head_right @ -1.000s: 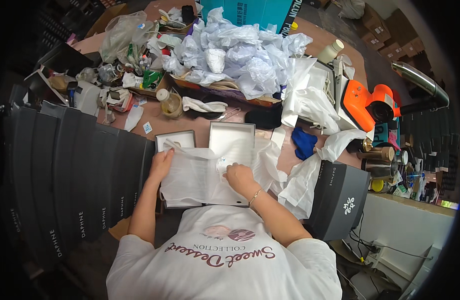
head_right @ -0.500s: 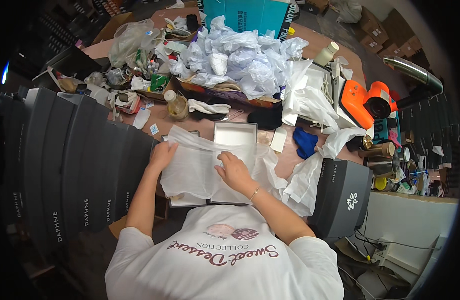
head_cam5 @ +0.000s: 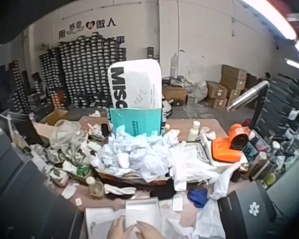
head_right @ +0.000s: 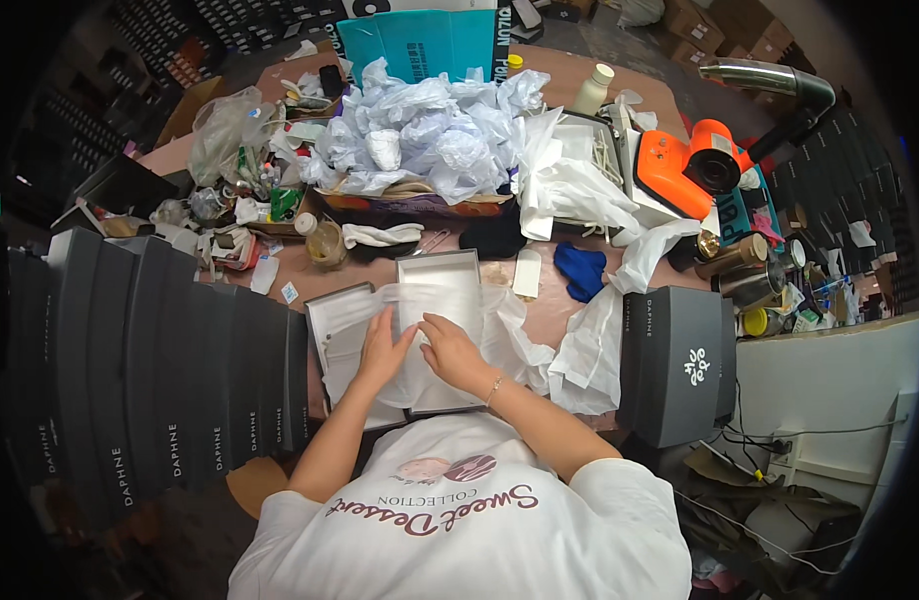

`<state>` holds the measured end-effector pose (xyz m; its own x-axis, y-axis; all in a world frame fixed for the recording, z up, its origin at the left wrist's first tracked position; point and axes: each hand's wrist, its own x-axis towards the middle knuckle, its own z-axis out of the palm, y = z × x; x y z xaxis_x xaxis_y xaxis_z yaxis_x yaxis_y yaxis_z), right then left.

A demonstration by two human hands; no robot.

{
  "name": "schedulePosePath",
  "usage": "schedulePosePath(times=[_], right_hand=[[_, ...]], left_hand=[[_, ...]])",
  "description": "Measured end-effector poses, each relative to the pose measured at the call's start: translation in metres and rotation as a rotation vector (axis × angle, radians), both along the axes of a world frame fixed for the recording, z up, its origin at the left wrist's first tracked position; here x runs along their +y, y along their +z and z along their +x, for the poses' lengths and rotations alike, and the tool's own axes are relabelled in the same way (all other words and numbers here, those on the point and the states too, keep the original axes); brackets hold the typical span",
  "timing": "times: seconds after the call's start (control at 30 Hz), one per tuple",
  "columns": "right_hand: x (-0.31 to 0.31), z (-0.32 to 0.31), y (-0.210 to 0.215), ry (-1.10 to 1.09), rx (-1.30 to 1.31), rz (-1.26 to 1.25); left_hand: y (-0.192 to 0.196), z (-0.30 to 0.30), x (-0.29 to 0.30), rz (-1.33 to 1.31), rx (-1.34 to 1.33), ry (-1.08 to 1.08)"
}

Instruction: The recorder is inspecting, cleaning the soles with a brush, and packing pairs of high-heeled shoes into branded boxes with tissue paper.

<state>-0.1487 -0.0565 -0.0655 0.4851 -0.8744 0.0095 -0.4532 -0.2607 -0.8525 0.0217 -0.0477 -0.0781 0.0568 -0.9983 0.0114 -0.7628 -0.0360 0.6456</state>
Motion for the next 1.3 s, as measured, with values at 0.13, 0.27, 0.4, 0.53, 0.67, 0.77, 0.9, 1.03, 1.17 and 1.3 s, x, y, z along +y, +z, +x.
schedulePosePath(times=[0.13,0.27,0.4,0.53,0.67,0.77,0.9,1.03,1.17,1.3], right_hand=[[0.022,-0.055,0.055,-0.151,0.342,-0.476],[-0.008,-0.114,0.056,-0.467,0.091,-0.083],[-0.029,-0.136,0.005,-0.393,-0.235,0.469],[-0.057,-0.166,0.017,-0.484,-0.149,0.583],[-0.066,-0.230,0.027,-0.472,0.195,0.477],[-0.067,-0.256,0.046,-0.499,0.659,0.096],[-0.073,-0.208,0.110,-0.531,0.617,-0.587],[-0.028,-0.074,0.103,0.149,0.389,-0.177],[0.027,-0.004,-0.004,0.234,0.794,-0.352],[0.040,0.001,-0.040,0.286,0.562,-0.300]], left_hand=[[-0.016,-0.003,-0.021,0.347,-0.026,0.020],[-0.027,-0.012,-0.020,0.347,-0.034,0.115],[-0.028,-0.009,-0.023,0.386,-0.093,0.060],[-0.030,-0.004,-0.023,0.408,-0.092,0.079],[-0.023,-0.010,-0.026,0.414,-0.072,0.074],[-0.021,-0.011,-0.026,0.412,-0.032,0.094],[-0.022,-0.013,-0.028,0.424,-0.073,0.087],[-0.036,0.000,-0.024,0.406,-0.102,0.087],[-0.025,-0.001,-0.022,0.400,-0.060,0.091],[-0.037,0.002,-0.023,0.401,-0.022,0.115]])
